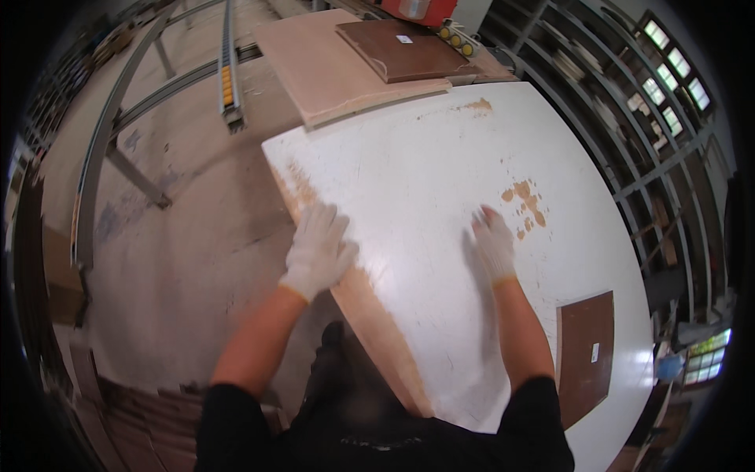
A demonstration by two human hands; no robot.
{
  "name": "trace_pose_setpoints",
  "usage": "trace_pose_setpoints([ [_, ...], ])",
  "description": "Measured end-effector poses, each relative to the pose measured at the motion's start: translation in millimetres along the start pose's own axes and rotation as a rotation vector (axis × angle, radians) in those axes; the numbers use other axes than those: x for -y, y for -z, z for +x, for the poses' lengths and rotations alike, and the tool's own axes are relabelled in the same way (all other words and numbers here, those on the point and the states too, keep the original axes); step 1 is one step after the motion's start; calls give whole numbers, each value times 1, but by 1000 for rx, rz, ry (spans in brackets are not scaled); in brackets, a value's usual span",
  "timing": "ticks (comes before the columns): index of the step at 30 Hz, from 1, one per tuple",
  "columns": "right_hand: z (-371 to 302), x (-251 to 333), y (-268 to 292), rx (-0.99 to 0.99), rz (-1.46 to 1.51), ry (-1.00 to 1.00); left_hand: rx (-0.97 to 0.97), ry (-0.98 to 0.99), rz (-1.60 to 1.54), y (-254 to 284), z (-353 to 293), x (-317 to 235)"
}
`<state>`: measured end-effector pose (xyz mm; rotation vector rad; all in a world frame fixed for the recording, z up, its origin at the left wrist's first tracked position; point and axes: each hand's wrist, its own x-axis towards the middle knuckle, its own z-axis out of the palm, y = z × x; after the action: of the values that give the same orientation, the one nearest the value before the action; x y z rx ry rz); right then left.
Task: The person repeatedly picks up brown wood panels from a workbench and stacks them into a growing pile. The person then walks to a different area, picks up a strap from the floor, and places it into a green bag.
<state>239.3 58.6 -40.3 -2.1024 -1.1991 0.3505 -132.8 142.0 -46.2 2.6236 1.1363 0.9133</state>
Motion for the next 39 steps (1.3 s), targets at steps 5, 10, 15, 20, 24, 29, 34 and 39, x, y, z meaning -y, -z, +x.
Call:
trace_pose_setpoints([
  [5,169,96,-122,-212,16,-46,67,96,-173,1,6,7],
  [10,267,156,-172,-321,297,-193,24,105,-188,7,14,6],
  [15,345,191,-182,-324,177,-390,99,113,-170,6,19,11],
  [20,364,185,-197,-439,176,-338,174,142,-176,3,22,14],
  [24,362,133,-184,-320,809,-253,112,111,-163,3,21,12],
  [29,317,69,-171,-142,1340,28,50,109,-108,3,13,8],
  [34,213,76,-123,-15,1954,-315,78,125,-167,-1,2,5],
  [39,140,105,-81,-105,1880,-427,80,17,-80,-3,3,9],
])
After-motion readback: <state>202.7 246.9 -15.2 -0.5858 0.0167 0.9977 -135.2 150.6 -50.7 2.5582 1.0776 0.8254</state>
